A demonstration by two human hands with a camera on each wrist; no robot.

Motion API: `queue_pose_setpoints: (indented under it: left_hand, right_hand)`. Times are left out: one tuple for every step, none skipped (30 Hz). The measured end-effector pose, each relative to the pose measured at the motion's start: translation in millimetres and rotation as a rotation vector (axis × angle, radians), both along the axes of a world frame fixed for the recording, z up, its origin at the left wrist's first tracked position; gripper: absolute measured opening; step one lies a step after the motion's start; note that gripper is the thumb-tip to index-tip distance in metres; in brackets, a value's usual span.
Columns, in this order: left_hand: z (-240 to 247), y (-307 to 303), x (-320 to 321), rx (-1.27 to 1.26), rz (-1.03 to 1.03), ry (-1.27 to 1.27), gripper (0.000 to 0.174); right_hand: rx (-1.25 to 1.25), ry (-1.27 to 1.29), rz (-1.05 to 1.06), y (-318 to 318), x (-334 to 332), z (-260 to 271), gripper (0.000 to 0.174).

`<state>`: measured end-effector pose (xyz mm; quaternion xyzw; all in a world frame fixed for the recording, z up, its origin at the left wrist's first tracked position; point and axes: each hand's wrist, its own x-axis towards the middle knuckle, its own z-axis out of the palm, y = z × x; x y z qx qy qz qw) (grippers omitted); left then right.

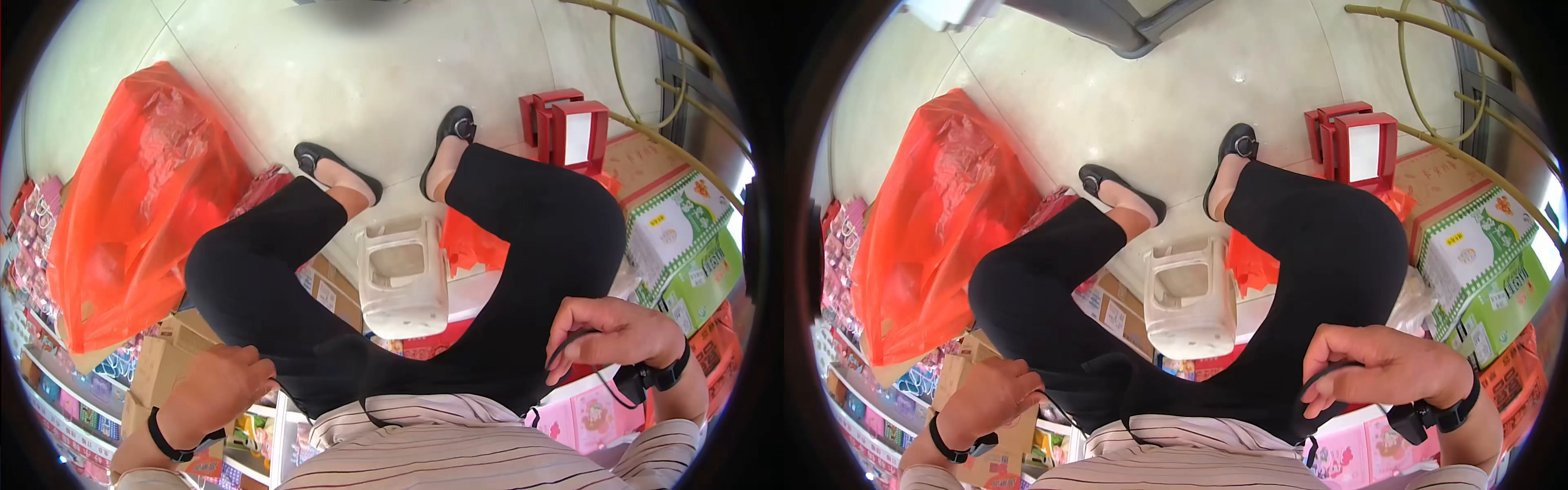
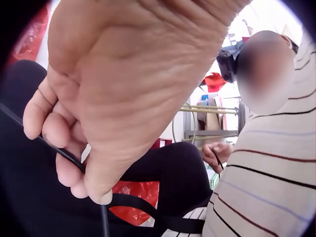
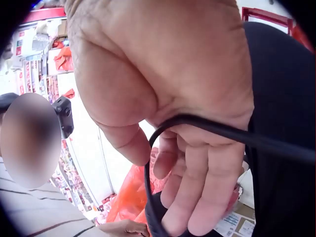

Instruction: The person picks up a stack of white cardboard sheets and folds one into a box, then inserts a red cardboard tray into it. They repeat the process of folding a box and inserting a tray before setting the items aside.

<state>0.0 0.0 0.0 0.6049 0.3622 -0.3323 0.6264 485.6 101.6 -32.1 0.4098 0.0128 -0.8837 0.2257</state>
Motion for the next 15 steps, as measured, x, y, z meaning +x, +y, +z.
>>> queue_pose_setpoints:
  left_hand:
    - [3, 3, 2, 0.013, -0.003, -0.041, 0.015]
    - [7, 7, 4, 0.026, -0.007, -0.082, 0.015]
    - [-59, -8, 13, 0.119, -0.036, -0.089, 0.015]
    - [-67, -11, 15, 0.105, -0.059, -0.107, 0.016]
    - [-75, -14, 18, 0.097, -0.08, -0.124, 0.016]
    - [-80, -18, 20, 0.098, -0.08, -0.137, 0.018]
    - [-86, -22, 21, 0.101, -0.089, -0.142, 0.019]
    - [-91, -27, 21, 0.106, -0.1, -0.144, 0.019]
    - [-93, -33, 21, 0.11, -0.112, -0.142, 0.02]
    - [-95, -40, 23, 0.169, -0.148, -0.168, 0.02]
    - [-96, -48, 23, 0.214, -0.152, -0.154, 0.019]
    - [-96, -57, 23, 0.258, -0.156, -0.144, 0.018]
    - [-92, -69, 23, 0.298, -0.159, -0.136, 0.018]
    - [-85, -84, 22, 0.342, -0.15, -0.136, 0.018]
    - [-79, -98, 23, 0.402, -0.136, -0.134, 0.019]
  right_hand:
    - [0.047, 0.024, 0.055, 3, -5, 5, 0.025]
    - [0.096, 0.048, 0.108, 8, -10, 11, 0.025]
    - [0.243, 0.101, 0.18, -1, -7, -45, 0.024]
    - [0.282, 0.151, 0.25, 3, -11, -49, 0.023]
    - [0.326, 0.199, 0.326, 3, -13, -55, 0.023]
    - [0.343, 0.212, 0.299, -4, -14, -60, 0.022]
    - [0.373, 0.237, 0.345, -6, -16, -65, 0.022]
    - [0.406, 0.262, 0.391, -7, -20, -68, 0.022]
    - [0.439, 0.289, 0.436, -11, -21, -71, 0.022]
    - [0.482, 0.288, 0.435, -19, -21, -72, 0.021]
    - [0.543, 0.261, 0.443, -27, -22, -71, 0.02]
    - [0.6, 0.23, 0.451, -36, -24, -67, 0.019]
    - [0.653, 0.198, 0.459, -46, -26, -59, 0.018]
    - [0.707, 0.156, 0.436, -59, -26, -51, 0.019]
    - [0.704, 0.106, 0.385, -68, -28, -39, 0.021]
